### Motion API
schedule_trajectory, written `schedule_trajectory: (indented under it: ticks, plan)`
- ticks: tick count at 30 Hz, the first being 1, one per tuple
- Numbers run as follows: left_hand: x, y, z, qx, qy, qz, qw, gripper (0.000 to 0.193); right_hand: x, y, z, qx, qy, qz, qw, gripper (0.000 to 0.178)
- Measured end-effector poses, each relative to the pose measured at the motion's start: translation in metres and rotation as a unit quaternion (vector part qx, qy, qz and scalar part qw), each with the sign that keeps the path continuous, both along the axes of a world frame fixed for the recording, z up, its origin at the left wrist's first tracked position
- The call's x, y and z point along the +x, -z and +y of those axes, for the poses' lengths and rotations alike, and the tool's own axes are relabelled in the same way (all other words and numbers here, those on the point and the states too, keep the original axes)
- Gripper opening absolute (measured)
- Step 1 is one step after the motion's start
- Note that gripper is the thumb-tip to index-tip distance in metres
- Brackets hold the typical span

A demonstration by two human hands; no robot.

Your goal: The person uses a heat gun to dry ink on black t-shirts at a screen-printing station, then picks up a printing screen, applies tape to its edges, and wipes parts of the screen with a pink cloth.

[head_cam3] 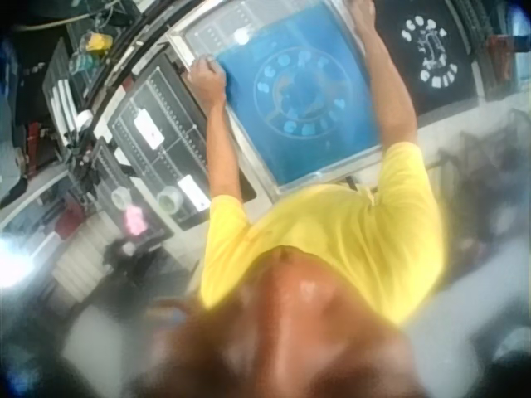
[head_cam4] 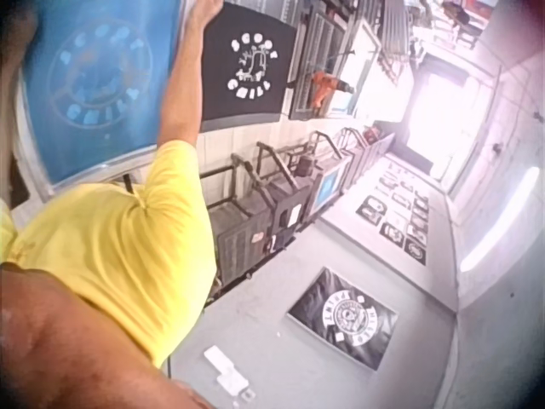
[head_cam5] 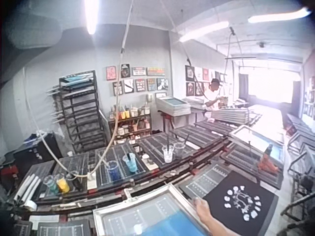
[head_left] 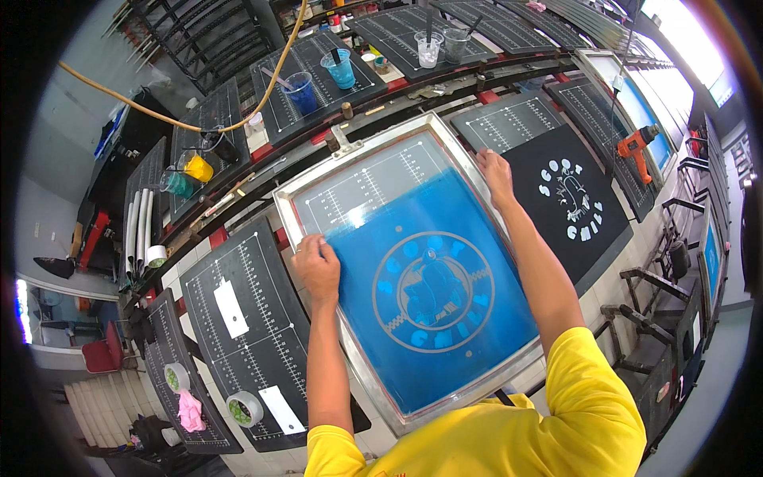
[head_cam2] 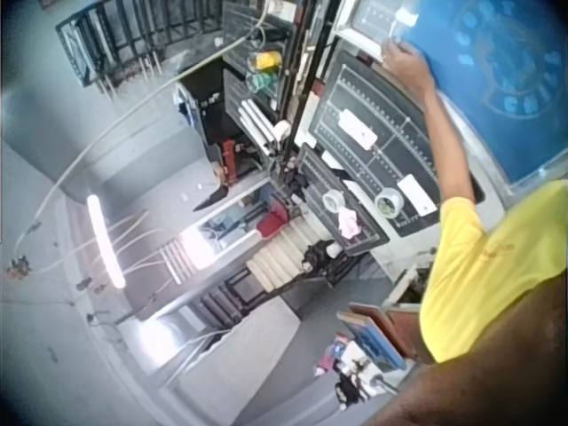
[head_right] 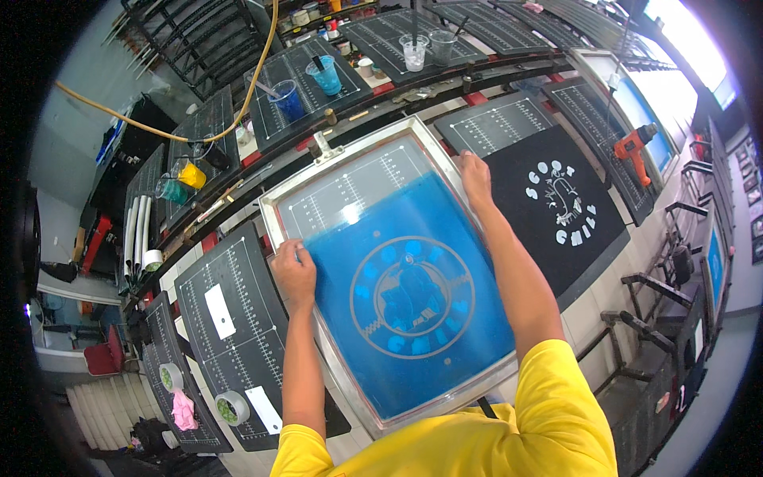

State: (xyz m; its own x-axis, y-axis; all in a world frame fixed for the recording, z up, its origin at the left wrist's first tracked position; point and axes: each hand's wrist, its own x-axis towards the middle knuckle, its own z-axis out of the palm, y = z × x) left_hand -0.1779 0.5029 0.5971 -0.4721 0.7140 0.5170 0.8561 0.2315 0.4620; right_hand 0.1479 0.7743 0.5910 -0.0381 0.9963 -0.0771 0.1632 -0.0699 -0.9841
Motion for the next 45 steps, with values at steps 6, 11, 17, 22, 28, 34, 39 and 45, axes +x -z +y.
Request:
schedule_trajectory:
  ticks: [6, 11, 17, 22, 28, 34, 39, 45]
  plan:
    - [-0.004, 0.000, -0.023, -0.275, -0.014, 0.124, 0.953, 0.046, 0.053, -0.017, -0.066, 0.175, -0.014, -0.195, 0.965, 0.034]
    - [-0.003, 0.003, -0.030, -0.268, -0.050, 0.061, 0.960, 0.059, 0.121, -0.026, -0.137, 0.197, -0.045, -0.257, 0.945, 0.028]
    - [-0.005, 0.022, -0.080, -0.071, -0.072, -0.205, 0.973, 0.054, 0.176, -0.035, -0.219, 0.191, -0.083, -0.332, 0.920, 0.023]
    - [0.049, 0.030, -0.175, -0.078, -0.072, -0.211, 0.972, 0.041, 0.197, -0.027, -0.250, 0.135, -0.049, -0.321, 0.936, 0.022]
    - [0.114, 0.017, -0.237, -0.136, -0.103, -0.285, 0.943, 0.033, 0.207, 0.009, -0.249, 0.080, 0.007, -0.262, 0.962, 0.022]
    - [0.117, 0.028, -0.242, -0.101, -0.104, -0.276, 0.950, 0.031, 0.204, 0.015, -0.243, 0.054, 0.020, -0.220, 0.974, 0.020]
    - [0.117, 0.029, -0.241, -0.103, -0.121, -0.277, 0.948, 0.032, 0.204, 0.017, -0.242, 0.074, 0.034, -0.222, 0.972, 0.020]
    - [0.120, 0.037, -0.239, -0.099, -0.123, -0.245, 0.956, 0.032, 0.208, 0.020, -0.240, 0.074, 0.020, -0.214, 0.974, 0.020]
